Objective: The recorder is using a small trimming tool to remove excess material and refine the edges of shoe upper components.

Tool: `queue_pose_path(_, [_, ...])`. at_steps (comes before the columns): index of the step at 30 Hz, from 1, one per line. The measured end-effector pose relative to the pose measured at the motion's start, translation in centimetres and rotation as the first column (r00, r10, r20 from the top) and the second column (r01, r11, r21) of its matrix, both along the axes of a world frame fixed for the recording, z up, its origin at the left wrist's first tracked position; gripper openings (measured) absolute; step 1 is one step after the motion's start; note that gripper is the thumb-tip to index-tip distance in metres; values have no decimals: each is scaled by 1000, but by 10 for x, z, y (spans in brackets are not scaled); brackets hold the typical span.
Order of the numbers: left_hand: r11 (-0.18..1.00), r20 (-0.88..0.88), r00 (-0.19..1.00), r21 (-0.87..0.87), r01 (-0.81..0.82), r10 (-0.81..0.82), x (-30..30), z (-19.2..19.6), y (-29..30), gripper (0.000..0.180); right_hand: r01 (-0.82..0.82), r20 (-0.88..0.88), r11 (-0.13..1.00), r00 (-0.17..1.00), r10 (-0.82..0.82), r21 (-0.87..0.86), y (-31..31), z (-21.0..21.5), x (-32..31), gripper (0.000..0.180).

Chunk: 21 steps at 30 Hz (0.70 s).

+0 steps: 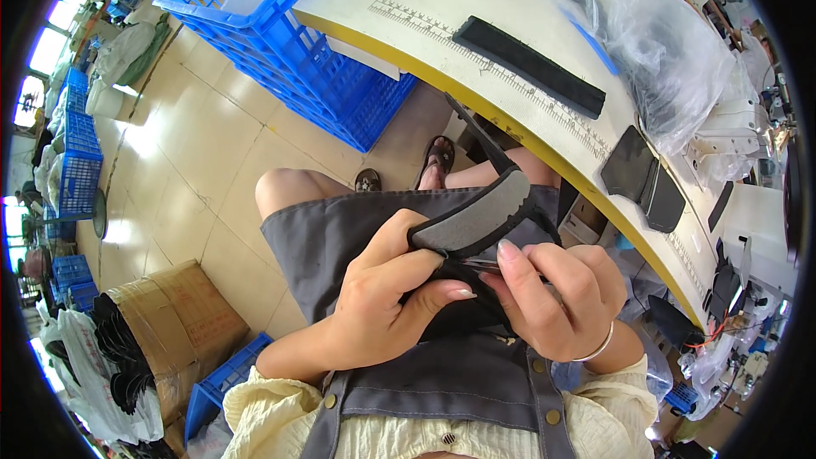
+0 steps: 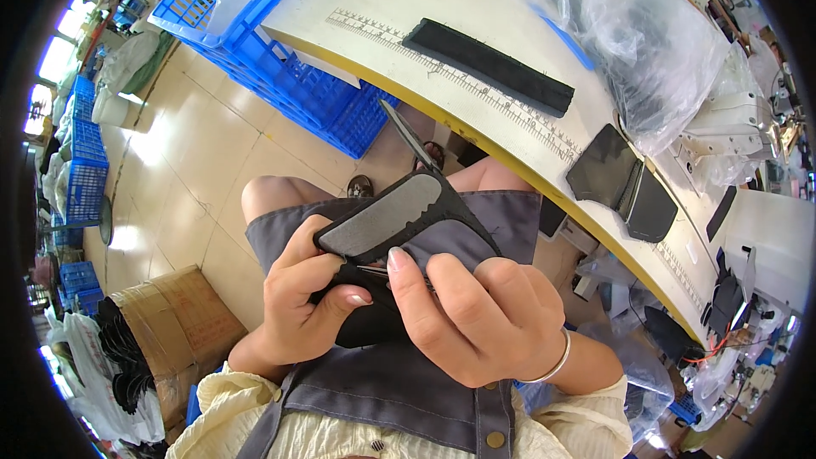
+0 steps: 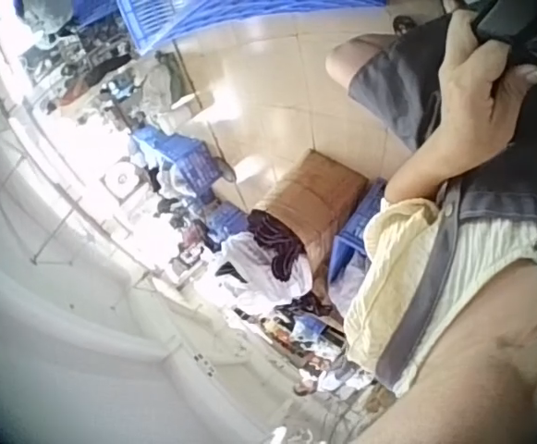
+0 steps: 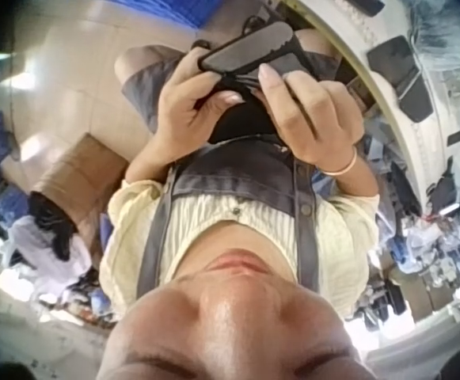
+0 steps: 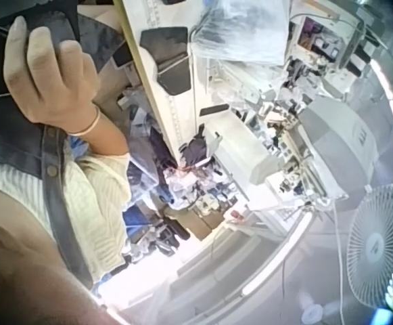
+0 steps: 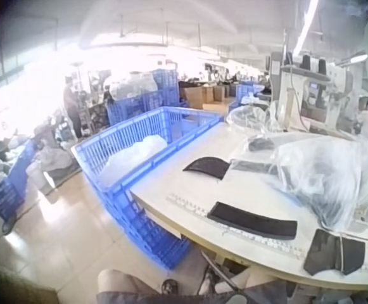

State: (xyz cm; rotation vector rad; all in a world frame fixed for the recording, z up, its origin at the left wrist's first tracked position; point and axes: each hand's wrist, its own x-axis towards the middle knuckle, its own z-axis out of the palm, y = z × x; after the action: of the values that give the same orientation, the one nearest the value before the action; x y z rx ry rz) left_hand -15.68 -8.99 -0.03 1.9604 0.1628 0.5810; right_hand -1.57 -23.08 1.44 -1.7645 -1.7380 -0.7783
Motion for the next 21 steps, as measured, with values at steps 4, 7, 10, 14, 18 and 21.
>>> queue_pose_path(4, [1000, 12, 1000, -10, -22, 22, 0, -1, -1, 23, -82, -21, 992, 997, 80, -96, -2, 4, -1, 36])
queue_pose_path(7, [1000, 15, 1000, -26, -13, 14, -1, -3, -2, 24, -76, -27, 994, 997, 75, -76, -3, 1, -2, 37])
queue_pose_path(10, [1000, 19, 1000, -9, -7, 7, 0, -2, -2, 23, -72, -42, 995, 997, 69, -66, -3, 0, -4, 37])
queue_pose_path(14, [1000, 27, 1000, -10, -8, 8, 0, -1, -2, 23, -68, -46, 998, 997, 67, -11, -2, -5, -7, 36])
queue_pose_path(18, [1000, -8, 1000, -17, -20, 20, 0, 2, -4, 23, -20, 54, 994, 998, 13, 112, 3, -12, -8, 26])
queue_pose_path(21, [1000, -10, 1000, 6, -20, 20, -2, 3, -3, 23, -33, -33, 998, 999, 31, -45, 2, -6, -11, 22])
